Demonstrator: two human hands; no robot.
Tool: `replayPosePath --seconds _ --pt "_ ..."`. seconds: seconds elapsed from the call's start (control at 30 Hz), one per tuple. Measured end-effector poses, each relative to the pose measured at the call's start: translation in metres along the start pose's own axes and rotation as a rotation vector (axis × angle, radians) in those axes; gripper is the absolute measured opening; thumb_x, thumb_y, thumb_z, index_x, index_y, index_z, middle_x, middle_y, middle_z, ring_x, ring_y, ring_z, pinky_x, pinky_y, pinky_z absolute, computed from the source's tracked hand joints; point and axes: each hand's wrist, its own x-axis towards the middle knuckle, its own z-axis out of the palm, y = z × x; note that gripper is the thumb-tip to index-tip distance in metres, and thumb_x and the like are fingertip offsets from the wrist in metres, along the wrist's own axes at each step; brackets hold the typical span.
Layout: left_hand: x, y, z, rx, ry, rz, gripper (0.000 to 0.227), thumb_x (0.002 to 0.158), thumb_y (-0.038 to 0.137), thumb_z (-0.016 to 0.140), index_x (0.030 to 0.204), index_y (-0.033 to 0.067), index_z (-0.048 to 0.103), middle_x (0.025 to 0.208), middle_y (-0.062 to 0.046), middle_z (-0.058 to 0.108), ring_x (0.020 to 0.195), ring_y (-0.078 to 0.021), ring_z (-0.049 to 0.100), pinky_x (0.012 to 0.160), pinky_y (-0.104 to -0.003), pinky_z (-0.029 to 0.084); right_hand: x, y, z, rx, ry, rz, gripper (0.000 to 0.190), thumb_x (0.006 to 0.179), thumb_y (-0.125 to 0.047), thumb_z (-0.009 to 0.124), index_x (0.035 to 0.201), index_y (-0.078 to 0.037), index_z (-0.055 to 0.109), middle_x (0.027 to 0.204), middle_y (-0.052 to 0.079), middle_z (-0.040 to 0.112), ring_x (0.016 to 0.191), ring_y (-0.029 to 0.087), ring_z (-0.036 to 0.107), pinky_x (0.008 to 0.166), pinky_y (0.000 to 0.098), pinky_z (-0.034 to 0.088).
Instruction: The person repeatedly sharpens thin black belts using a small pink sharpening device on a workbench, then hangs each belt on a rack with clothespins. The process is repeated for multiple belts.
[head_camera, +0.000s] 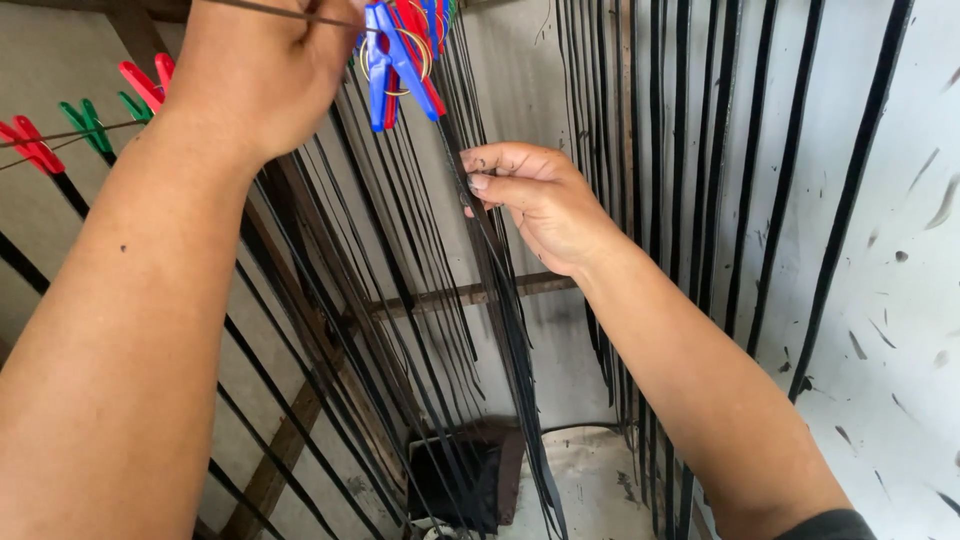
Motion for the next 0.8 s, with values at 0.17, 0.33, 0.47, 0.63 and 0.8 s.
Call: replayPosePath --seconds 0.17,0.33,0.47,0.63,0.8 --pt "0.010 0.004 0.009 -0.147 -0.039 -0.216 0.035 0.133 0.015 0.060 0.099 0.0075 0.056 0.083 -0.002 0.054 0.074 -0.0143 0.048 0.062 -0.038 0.033 0.001 0.010 0.004 0.113 -0.001 -0.006 0.021 0.093 0.006 0.064 0.111 0.001 0.073 0.103 0.011 0.072 0.090 0.021 0.065 0.077 0.0359 0.064" --pt "0.012 -0.009 0.027 -0.336 -0.063 -0.365 0.040 0.129 0.022 0.061 0.094 0.0127 0.045 0.086 0.001 0.052 0.080 -0.0092 0.044 0.063 -0.033 0.037 0.001 0.024 0.004 0.135 0.007 -0.035 0.023 0.094 0.003 0.065 0.116 0.001 0.072 0.102 0.011 0.073 0.091 0.021 0.068 0.076 0.0340 0.061" --pt "0.015 -0.003 0.031 -0.420 -0.049 -0.456 0.035 0.127 0.015 0.063 0.093 0.0174 0.053 0.083 0.005 0.058 0.072 -0.0051 0.053 0.059 -0.028 0.041 -0.010 0.034 0.005 0.165 0.037 0.009 0.027 0.094 0.004 0.064 0.121 0.004 0.070 0.105 0.015 0.073 0.090 0.023 0.067 0.079 0.0358 0.062" --pt "0.015 -0.032 0.059 -0.512 -0.076 -0.262 0.029 0.108 -0.008 0.067 0.100 0.0166 0.054 0.097 0.008 0.054 0.092 -0.0047 0.047 0.078 -0.026 0.037 -0.033 0.050 0.005 0.147 0.090 0.118 0.032 0.095 0.004 0.060 0.125 0.004 0.068 0.104 0.020 0.074 0.089 0.031 0.074 0.082 0.0375 0.059" --pt "0.019 -0.028 0.066 -0.437 -0.018 -0.232 0.030 0.103 -0.006 0.068 0.094 0.0162 0.051 0.094 0.005 0.053 0.091 -0.0092 0.046 0.076 -0.030 0.039 -0.054 0.055 0.012 0.089 0.189 0.216 0.041 0.092 0.005 0.055 0.132 0.008 0.065 0.111 0.024 0.073 0.093 0.030 0.072 0.082 0.0341 0.056"
